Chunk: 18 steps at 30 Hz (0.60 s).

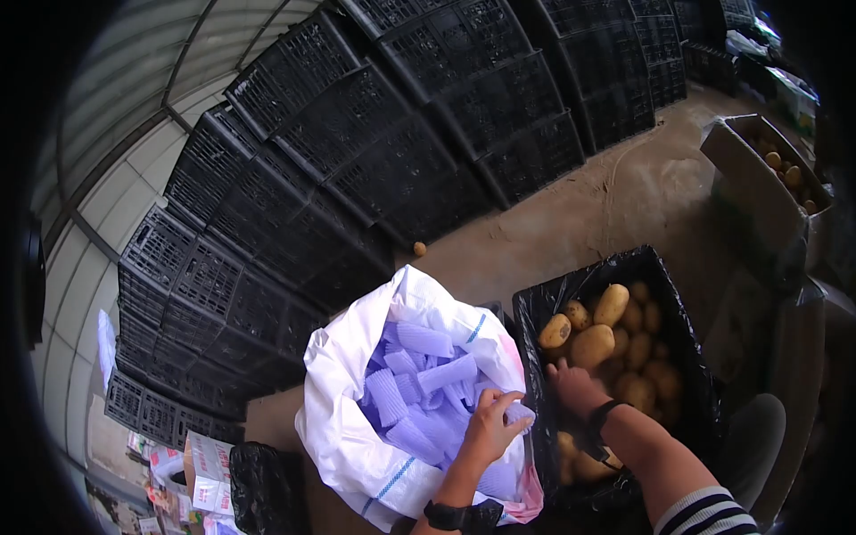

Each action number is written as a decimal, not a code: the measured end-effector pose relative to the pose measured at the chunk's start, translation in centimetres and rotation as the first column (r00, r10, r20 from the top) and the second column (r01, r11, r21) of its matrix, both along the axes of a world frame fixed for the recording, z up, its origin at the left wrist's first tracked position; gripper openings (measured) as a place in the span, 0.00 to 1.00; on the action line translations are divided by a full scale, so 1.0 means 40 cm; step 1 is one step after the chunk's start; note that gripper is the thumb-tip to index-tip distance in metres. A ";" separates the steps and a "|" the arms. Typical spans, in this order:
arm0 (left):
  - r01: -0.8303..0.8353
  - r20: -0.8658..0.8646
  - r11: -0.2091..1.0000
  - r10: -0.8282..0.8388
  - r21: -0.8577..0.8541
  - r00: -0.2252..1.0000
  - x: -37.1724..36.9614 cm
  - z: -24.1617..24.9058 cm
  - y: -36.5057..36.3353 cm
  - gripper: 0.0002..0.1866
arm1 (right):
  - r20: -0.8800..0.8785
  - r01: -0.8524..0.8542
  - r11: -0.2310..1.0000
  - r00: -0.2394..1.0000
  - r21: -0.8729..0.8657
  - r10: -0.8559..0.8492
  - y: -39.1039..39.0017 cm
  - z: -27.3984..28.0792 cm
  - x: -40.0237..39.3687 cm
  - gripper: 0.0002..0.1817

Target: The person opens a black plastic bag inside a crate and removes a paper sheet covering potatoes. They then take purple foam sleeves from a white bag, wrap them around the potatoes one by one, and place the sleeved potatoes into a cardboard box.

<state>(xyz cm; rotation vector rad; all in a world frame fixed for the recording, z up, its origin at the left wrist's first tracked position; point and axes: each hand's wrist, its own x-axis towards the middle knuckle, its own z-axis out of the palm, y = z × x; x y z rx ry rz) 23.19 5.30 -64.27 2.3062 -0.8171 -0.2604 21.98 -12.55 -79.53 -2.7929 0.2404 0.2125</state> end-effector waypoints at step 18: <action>-0.554 -0.693 0.660 0.070 -0.507 0.718 -0.328 -0.040 -0.130 0.11 | -0.127 -0.070 -0.480 0.922 0.875 -0.366 0.050 0.350 -0.555 0.29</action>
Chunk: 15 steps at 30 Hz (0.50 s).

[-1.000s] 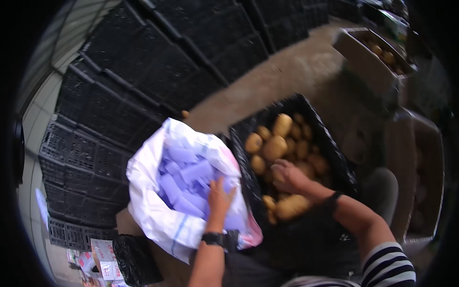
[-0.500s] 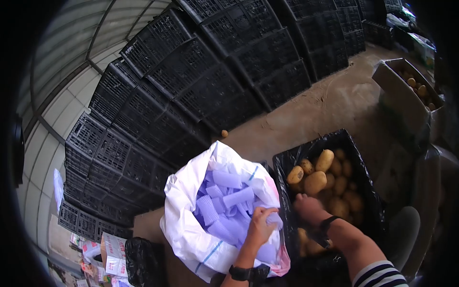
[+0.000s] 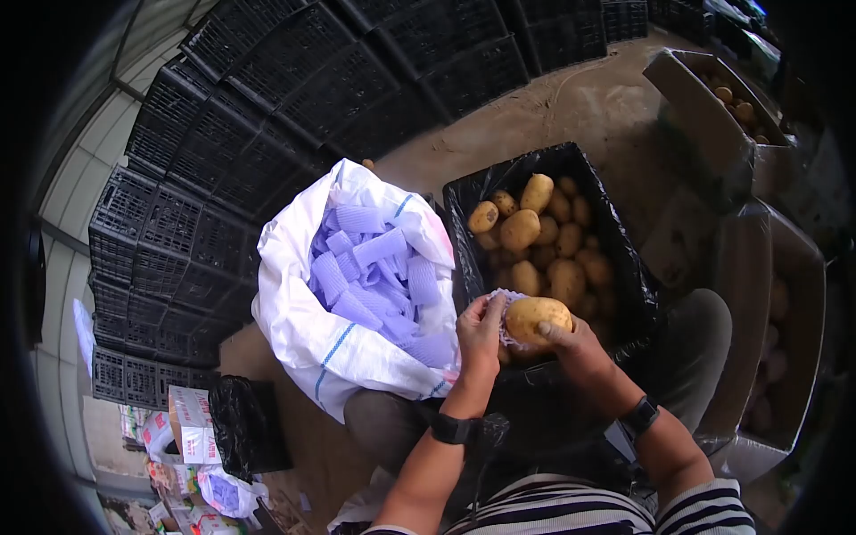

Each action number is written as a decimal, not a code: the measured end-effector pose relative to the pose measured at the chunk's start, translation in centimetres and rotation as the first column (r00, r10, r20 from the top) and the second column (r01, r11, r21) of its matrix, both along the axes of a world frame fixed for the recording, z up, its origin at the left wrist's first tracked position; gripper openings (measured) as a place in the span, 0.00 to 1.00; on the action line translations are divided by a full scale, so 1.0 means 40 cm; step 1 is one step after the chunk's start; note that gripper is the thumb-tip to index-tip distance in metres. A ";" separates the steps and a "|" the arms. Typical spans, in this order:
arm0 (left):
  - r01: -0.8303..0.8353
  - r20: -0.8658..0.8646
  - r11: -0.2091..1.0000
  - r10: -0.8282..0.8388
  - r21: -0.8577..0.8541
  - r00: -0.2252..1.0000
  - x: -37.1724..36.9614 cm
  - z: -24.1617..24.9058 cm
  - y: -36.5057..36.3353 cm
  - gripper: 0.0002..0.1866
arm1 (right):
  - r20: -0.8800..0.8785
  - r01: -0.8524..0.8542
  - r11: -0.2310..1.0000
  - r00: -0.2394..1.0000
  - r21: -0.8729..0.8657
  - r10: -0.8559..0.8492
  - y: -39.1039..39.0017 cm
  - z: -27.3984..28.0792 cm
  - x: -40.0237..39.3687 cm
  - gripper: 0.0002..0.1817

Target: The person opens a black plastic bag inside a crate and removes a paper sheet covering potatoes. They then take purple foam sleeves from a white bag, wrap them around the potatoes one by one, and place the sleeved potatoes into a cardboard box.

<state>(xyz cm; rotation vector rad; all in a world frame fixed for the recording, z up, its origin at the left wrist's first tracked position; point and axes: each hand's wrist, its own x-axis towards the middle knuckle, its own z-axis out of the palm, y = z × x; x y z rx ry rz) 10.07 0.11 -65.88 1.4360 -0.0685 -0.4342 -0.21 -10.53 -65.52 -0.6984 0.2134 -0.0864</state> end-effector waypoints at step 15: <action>-0.392 0.110 -0.133 -0.835 0.910 0.539 0.389 0.133 0.427 0.32 | 0.318 0.528 0.002 0.515 -0.849 -0.796 -0.330 -0.002 -0.455 0.40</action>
